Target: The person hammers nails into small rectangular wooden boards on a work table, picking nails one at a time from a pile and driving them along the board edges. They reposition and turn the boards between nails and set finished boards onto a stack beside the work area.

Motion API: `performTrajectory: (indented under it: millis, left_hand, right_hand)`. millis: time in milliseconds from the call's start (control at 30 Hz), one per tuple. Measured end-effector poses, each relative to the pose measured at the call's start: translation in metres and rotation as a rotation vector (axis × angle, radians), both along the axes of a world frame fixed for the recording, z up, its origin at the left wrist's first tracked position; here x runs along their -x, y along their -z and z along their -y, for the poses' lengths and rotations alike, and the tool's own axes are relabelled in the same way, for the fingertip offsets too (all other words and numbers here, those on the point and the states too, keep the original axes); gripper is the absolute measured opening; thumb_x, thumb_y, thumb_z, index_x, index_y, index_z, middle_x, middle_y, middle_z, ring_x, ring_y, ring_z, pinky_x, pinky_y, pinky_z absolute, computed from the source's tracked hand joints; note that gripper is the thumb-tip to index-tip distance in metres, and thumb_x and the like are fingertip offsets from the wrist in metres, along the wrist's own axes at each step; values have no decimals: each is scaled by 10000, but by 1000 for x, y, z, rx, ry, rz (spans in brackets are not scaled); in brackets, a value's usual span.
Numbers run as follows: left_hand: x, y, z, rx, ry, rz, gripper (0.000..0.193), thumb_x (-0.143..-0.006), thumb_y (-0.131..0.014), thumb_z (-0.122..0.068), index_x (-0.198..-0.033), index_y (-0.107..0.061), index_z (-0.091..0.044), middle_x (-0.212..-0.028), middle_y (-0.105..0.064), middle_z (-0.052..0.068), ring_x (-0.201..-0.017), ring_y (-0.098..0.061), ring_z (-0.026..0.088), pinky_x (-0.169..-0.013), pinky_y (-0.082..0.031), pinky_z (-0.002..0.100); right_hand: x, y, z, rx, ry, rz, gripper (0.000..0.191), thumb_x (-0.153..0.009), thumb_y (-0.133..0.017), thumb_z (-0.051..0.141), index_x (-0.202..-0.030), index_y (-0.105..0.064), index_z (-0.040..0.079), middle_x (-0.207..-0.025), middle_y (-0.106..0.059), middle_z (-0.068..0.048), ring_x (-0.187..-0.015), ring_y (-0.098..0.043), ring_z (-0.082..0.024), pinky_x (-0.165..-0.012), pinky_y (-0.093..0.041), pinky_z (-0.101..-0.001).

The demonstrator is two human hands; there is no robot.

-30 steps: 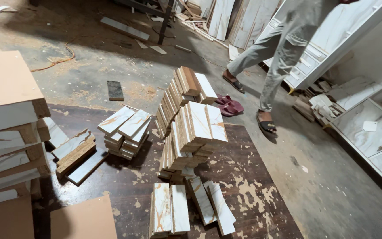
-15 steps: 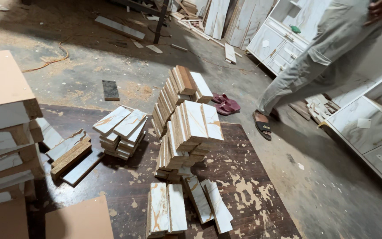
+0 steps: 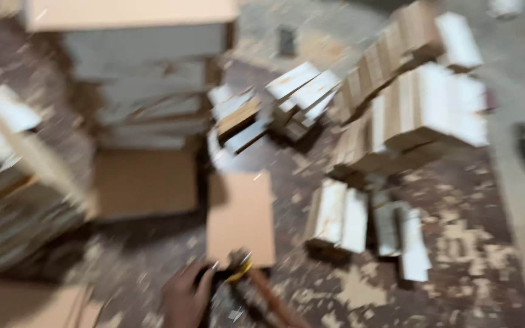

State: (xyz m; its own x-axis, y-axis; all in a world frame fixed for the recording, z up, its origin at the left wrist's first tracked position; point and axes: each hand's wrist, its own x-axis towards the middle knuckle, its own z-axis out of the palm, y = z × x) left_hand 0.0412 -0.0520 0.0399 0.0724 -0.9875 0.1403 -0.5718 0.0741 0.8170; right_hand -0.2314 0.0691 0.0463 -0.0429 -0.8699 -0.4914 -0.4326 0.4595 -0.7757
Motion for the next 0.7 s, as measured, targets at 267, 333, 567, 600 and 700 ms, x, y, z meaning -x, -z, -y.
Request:
performTrajectory:
  millis: [267,333,567,600,700]
  left_hand:
    - [-3,-45,-11,81,50,-37,116,-871,-696,-46,-985,-708,-29,-916,-637,132,-852,-653,322,-735,-512,428]
    - [2,-45,-7,116,119,-27,103,-876,-699,-40,-979,-692,-37,-947,-632,115,-871,-648,306,-758,-522,424]
    - [9,-27,-5,111,184,73,161,-850,-714,-29,-1002,-661,-41,-962,-599,112,-934,-613,308,-774,-518,444]
    - [9,-25,-5,105,188,71,155,-856,-714,-34,-998,-653,-39,-967,-596,110,-932,-614,301,-780,-523,440]
    - [7,-23,-5,94,200,68,158,-862,-711,-37,-1003,-641,-29,-974,-589,110,-932,-616,295,-790,-530,436]
  right_hand:
    - [8,-9,-28,8,-112,-235,530,-938,-536,481,-1280,-696,109,-638,-680,-147,-597,-714,-266,-608,-531,-374]
    - [8,-1,-25,-1,-176,-251,515,-946,-542,460,-1294,-670,104,-656,-677,-169,-614,-732,-267,-631,-542,-381]
    - [11,10,-27,295,-239,-208,505,-999,-539,372,-1388,-601,57,-775,-753,-200,-685,-783,-308,-661,-585,-416]
    - [11,9,-27,166,-230,-236,540,-978,-518,376,-1434,-588,97,-731,-745,-203,-648,-773,-313,-659,-580,-417]
    - [11,7,-23,114,-253,-253,602,-968,-498,382,-1497,-542,99,-746,-728,-221,-643,-764,-315,-647,-573,-428]
